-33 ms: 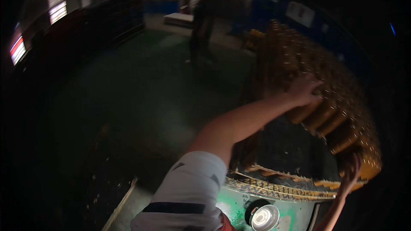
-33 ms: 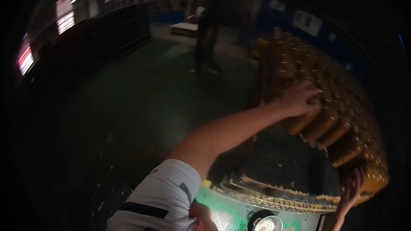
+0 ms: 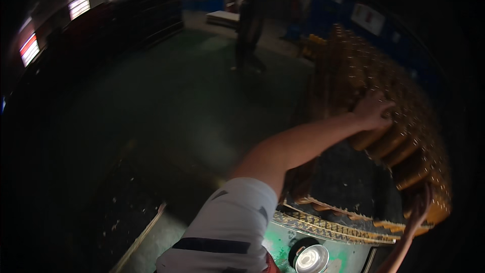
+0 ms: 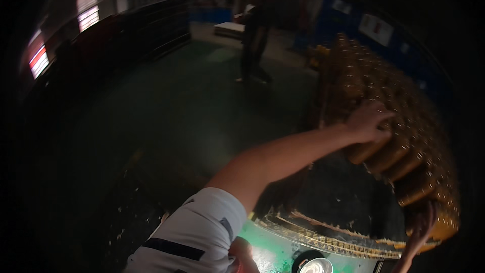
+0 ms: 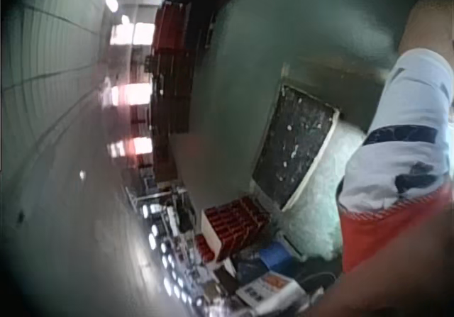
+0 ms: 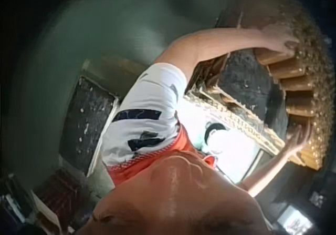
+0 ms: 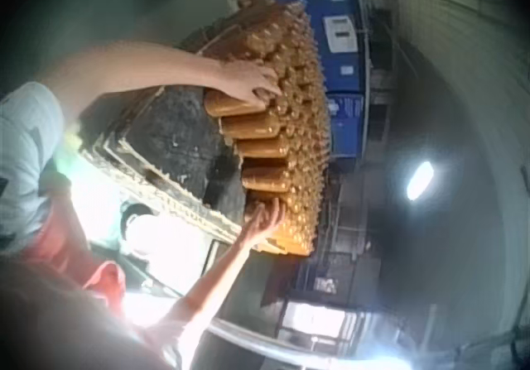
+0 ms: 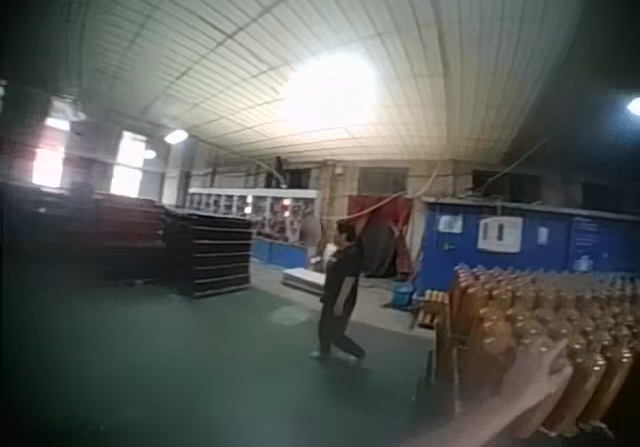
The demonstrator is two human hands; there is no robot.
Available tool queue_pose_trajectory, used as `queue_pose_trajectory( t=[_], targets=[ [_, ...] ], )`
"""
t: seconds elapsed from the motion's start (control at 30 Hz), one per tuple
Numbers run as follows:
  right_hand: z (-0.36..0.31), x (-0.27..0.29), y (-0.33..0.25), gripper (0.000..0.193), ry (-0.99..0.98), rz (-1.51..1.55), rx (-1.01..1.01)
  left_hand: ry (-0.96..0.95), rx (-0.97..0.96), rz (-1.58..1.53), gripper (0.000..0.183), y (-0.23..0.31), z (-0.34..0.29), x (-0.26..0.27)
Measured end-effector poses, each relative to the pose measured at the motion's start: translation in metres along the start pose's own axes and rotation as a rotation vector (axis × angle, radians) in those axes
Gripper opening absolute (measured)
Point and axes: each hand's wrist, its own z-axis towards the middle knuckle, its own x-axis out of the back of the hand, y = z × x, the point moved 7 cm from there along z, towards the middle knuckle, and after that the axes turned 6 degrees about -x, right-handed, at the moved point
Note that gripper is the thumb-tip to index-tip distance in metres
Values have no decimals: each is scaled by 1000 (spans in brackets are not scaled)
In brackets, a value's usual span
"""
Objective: The person places amber-colored jars onto a conveyor belt and then moves them to a pallet rack. They also transport a loaded pallet rack using a pallet jack and return to the conveyor to continue placing jars.
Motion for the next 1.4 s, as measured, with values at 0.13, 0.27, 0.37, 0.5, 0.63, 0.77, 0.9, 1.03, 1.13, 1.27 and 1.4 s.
queue_pose_trajectory(
  t=[0.13,0.27,0.37,0.5,0.63,0.77,0.9,1.03,1.13,1.27,1.4],
  targets=[
    [107,-19,116,46,85,-806,312,-36,-6,-25,68,16,11,-5],
    [168,-57,143,48,-117,-608,141,-13,-5,78,45,14,12,-29],
    [172,-77,130,46,-238,-263,111,52,-18,128,34,20,12,-35],
    [161,-79,130,43,-246,-111,88,152,-12,170,34,30,3,-41],
    [164,-88,127,41,-231,-151,123,253,-54,226,38,32,4,-42],
    [149,-82,107,39,-191,-242,90,292,-43,232,34,37,1,-40],
    [150,-77,111,38,-202,-274,69,355,-45,224,32,38,3,-52],
    [154,-86,120,37,-142,-209,103,393,-63,257,32,35,3,-47],
    [146,-96,109,37,-84,-221,128,415,-73,249,33,29,-7,-32],
    [141,-94,96,36,-23,-330,171,442,-98,249,35,22,-7,-25],
    [162,-46,159,36,-14,-18,94,505,-122,178,35,37,58,-81]
  ],
)
